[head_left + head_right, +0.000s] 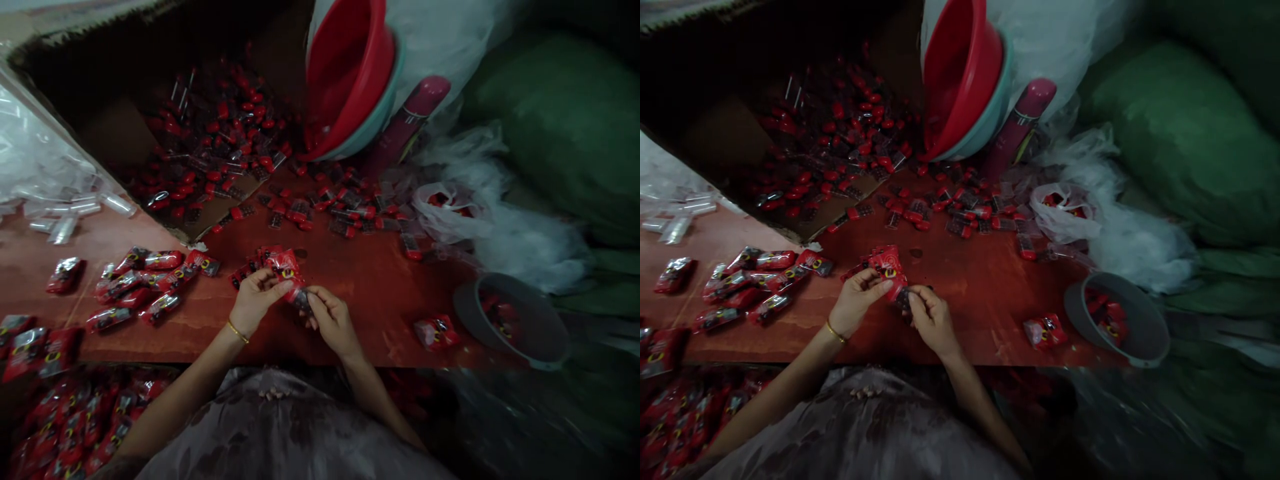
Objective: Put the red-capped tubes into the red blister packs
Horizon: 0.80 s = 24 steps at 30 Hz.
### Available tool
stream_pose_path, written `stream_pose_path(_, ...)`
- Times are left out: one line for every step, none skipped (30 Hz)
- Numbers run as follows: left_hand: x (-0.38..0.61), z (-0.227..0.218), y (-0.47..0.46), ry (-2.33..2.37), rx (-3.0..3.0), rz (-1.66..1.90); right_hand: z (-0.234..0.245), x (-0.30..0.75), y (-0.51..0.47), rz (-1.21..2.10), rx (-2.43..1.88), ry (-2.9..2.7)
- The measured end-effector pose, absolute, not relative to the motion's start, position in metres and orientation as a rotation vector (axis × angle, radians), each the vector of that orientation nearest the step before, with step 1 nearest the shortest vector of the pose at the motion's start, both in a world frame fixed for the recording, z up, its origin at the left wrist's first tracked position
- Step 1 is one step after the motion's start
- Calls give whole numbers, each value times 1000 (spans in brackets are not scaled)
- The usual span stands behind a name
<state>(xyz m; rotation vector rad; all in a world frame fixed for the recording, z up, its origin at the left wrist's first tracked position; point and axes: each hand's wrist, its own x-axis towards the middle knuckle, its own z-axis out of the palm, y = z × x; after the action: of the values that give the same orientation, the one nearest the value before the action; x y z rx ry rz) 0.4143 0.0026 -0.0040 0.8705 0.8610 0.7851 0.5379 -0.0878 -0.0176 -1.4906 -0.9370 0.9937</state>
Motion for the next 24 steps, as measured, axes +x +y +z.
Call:
stream_pose_path(416, -6, 2, 858, 828, 780, -18, 537, -88, 975, -1494, -946)
stream_pose_path(418, -8, 1, 864, 781, 780, -19, 536, -87, 953, -1500, -946)
stream_pose_path(420, -9, 0, 880, 732, 785, -20, 534, -87, 926, -1510, -940)
stream_pose_path(421, -11, -1, 902, 689, 796, -21, 532, -86, 898, -1525, -931)
stream_pose_path(423, -12, -3, 926, 651, 814, -22, 530, -85, 870, -1546, -923)
stream_pose_path(425, -13, -6, 949, 618, 838, -22, 528, -85, 839, -1568, -914)
stream_pose_path(426, -13, -9, 967, 588, 863, -22, 526, -85, 803, -1593, -906)
stream_pose_path(428, -14, -12, 981, 558, 891, -22, 524, -85, 761, -1619, -900)
stream_pose_path(430, -14, -16, 990, 525, 917, -21, 523, -85, 714, -1644, -896)
stream_pose_path(432, -14, -18, 991, 499, 932, -21, 523, -85, 663, -1671, -890)
stream_pose_path(434, -15, -19, 1007, 475, 948, -22, 524, -85, 624, -1702, -894)
stream_pose_path(436, -15, -18, 1007, 475, 958, -23, 526, -85, 594, -1733, -905)
stream_pose_path(437, -16, -16, 1001, 500, 969, -23, 527, -84, 586, -1762, -927)
stream_pose_path(438, -17, -14, 992, 554, 989, -24, 529, -82, 601, -1773, -941)
stream_pose_path(438, -18, -11, 989, 628, 1007, -25, 531, -81, 622, -1773, -940)
stream_pose_path(437, -20, -8, 997, 714, 1024, -26, 532, -80, 655, -1766, -928)
stream_pose_path(436, -21, -7, 1020, 802, 1035, -26, 533, -79, 686, -1754, -906)
stream_pose_path(435, -23, -7, 1049, 886, 1034, -26, 534, -79, 714, -1746, -883)
stream_pose_path(434, -26, -7, 1075, 956, 1018, -26, 534, -78, 729, -1750, -865)
stream_pose_path(433, -28, -8, 1090, 1008, 992, -26, 534, -78, 727, -1764, -855)
stream_pose_path(433, -31, -9, 1092, 1038, 964, -25, 534, -78, 716, -1782, -854)
stream_pose_path(432, -32, -10, 1082, 1046, 941, -25, 533, -78, 703, -1794, -856)
stream_pose_path(431, -33, -10, 1065, 1032, 934, -24, 532, -78, 685, -1795, -856)
stream_pose_path(429, -33, -9, 1046, 1000, 945, -23, 531, -78, 674, -1782, -854)
